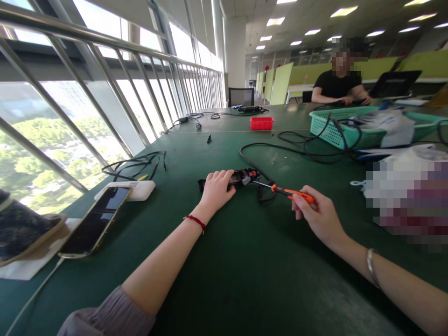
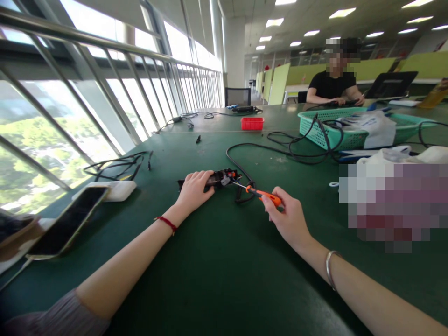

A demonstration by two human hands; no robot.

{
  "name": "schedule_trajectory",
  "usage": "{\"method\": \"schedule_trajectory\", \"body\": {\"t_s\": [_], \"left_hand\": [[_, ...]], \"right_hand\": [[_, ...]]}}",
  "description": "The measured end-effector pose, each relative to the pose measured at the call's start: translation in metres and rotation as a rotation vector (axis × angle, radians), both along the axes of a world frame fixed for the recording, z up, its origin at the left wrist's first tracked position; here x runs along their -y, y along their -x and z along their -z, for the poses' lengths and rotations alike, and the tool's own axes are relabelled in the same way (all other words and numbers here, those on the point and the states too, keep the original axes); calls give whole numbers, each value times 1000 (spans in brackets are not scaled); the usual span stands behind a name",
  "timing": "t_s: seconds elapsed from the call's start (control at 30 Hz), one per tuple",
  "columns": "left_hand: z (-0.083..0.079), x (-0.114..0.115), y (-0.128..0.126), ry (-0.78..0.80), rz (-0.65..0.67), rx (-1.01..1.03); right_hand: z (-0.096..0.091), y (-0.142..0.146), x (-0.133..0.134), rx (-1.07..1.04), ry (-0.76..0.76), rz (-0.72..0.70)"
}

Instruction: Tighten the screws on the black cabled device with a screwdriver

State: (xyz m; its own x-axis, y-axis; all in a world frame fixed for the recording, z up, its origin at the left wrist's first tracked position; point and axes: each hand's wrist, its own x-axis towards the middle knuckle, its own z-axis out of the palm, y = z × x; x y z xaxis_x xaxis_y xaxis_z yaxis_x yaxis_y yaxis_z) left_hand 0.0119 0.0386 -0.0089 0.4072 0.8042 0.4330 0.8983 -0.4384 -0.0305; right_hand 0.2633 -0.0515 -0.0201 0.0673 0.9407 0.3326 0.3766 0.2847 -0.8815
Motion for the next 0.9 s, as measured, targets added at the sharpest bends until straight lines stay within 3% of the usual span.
{"method": "schedule_trajectory", "body": {"t_s": [0.17,0.4,0.63,0.9], "left_hand": [[-1,0,-1,7,-5,2],[0,0,0,3,-5,-5],[1,-1,0,7,-6,-1],[1,0,0,4,-9,-11]], "right_hand": [[0,1,-1,-82,-63,25],[1,0,0,-10,18,-16],[1,0,-2,-119,-46,4],[1,0,-1,-27,25,-28]]}}
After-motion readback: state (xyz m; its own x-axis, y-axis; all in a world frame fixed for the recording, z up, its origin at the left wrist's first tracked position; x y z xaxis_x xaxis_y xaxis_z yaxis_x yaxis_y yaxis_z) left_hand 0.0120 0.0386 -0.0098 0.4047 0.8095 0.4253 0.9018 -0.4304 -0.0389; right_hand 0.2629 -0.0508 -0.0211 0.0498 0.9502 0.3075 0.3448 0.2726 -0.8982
